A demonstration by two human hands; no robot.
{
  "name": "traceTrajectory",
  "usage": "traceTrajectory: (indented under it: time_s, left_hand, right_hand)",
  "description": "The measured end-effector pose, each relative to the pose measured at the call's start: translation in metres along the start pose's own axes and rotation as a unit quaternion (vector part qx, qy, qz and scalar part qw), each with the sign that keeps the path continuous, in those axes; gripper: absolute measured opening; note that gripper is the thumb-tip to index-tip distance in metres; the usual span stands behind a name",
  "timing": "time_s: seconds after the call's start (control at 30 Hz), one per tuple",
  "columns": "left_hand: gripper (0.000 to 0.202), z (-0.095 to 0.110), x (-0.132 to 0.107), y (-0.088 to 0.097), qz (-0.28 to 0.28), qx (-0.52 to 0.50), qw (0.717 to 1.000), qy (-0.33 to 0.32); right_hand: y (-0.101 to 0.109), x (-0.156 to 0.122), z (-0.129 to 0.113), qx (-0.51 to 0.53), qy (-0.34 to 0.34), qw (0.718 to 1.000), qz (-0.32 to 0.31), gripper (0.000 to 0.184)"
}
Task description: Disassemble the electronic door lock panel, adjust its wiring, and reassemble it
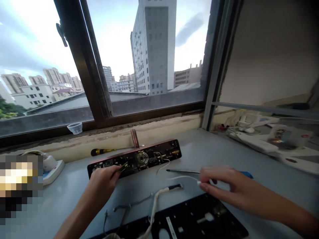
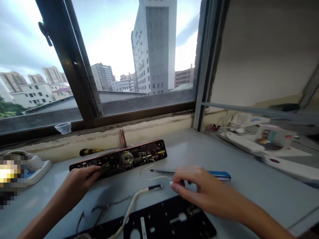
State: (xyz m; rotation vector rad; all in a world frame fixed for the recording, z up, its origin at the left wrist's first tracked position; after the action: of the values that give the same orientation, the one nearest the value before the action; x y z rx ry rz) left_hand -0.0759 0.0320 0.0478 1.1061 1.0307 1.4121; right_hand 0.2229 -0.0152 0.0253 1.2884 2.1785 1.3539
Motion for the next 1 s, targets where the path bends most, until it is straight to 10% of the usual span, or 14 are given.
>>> traceTrajectory:
  time_s: [0.17,0.3,0.63,0.83,1.0]
  left_hand:
    - [0.036,-0.005,-0.004,-0.006,-0.003,-0.023,1.0,-0.006]
    - [0.034,-0.013,-0.002,-0.003,0.025,-0.044,0.999,0.005]
    - [0.033,-0.021,0.005,0.019,0.075,-0.087,0.993,0.0]
    - [0.031,0.001,-0.002,0.023,0.023,-0.134,0.99,-0.026]
    - [0.025,0.062,-0.005,-0.007,-0.191,-0.221,0.951,-0.104]
  right_hand:
    - [0.0,-0.002,0.018,0.023,-0.037,0.999,0.005,0.026]
    - [-0.008,0.019,-0.025,0.001,0.105,0.994,0.008,0.024]
    - [-0.112,0.101,-0.104,-0.189,0.271,0.941,-0.065,0.02]
    - [-0.039,0.079,-0.079,-0.077,0.192,0.978,0.003,0.02]
    - [0.019,0.061,-0.021,0.1,0.052,0.992,0.065,0.032]
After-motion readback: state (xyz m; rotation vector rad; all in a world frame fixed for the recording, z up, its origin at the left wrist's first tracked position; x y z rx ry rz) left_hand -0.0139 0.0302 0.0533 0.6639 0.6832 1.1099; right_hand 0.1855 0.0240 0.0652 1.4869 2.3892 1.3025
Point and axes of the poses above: each hand's wrist, its own x-axis towards the middle knuckle, its own y-axis out of the back of the hand, z = x × y, the point moved 4 cm from there along x, towards the middle knuckle, and after that the axes turned 13 degrees about y, right-handed, at the moved point
